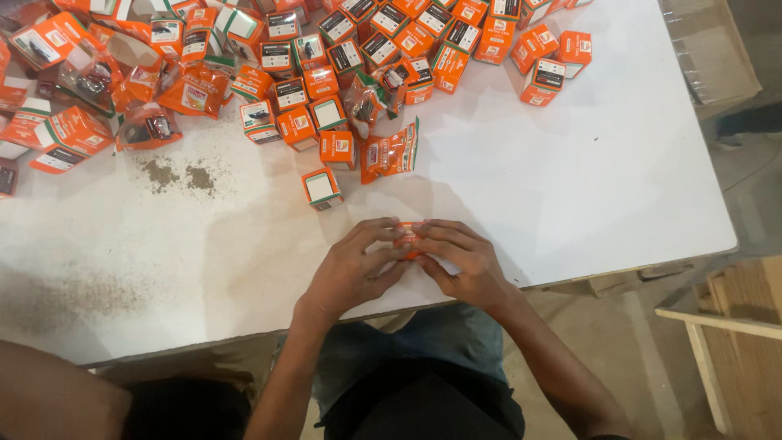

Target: The person folds small orange cardboard boxes and places plastic-wrapped items into them, closing the box flaps one at a time. They work through a large pile of boxes and wrapped items on the table, setting completed boxes aside while another person packs alongside.

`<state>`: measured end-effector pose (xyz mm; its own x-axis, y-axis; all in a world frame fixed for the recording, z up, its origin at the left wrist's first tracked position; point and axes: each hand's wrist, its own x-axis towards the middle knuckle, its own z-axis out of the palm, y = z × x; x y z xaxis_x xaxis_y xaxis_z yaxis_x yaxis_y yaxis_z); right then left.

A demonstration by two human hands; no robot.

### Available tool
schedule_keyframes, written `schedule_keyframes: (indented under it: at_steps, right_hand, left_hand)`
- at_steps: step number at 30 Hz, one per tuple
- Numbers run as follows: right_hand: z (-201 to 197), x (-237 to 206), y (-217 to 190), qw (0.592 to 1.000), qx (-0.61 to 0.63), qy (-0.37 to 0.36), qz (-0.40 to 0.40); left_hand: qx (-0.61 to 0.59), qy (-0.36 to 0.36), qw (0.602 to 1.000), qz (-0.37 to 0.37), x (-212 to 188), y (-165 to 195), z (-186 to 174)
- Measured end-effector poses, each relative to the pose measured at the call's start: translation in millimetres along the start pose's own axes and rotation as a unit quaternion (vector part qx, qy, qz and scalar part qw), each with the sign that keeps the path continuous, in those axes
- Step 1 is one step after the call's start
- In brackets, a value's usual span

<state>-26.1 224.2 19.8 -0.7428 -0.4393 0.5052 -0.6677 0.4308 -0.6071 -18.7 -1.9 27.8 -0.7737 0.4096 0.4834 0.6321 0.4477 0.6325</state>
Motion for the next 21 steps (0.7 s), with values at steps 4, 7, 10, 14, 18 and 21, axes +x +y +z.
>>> schedule_keyframes:
  at_steps: [4, 7, 10, 14, 18, 21]
  right_hand:
    - [6, -5, 4, 1.000, -0.023, 0.016, -0.012]
    - [9, -9, 6, 0.999, -0.032, 0.022, -0.007]
    - [13, -9, 3, 0.998, -0.046, 0.029, -0.005]
    - [10, -6, -1, 0.997, -0.065, 0.030, -0.015]
    - [6, -6, 0, 0.998, -0.032, -0.014, -0.053]
    - [10, -5, 1, 0.995, -0.084, -0.005, -0.048]
  left_hand:
    - [-0.022, 0.000, 1.000, -0.018, 0, -6, 3]
    - [-0.032, -0.007, 0.999, -0.033, -4, -12, 5]
    - [-0.031, -0.011, 0.999, -0.034, -6, -13, 6]
    - [-0.005, -0.004, 1.000, -0.023, -7, -6, 5]
    - [0.015, -0.030, 0.999, 0.015, -7, -1, -3]
    - [0.053, -0.042, 0.998, 0.017, -7, -1, -4]
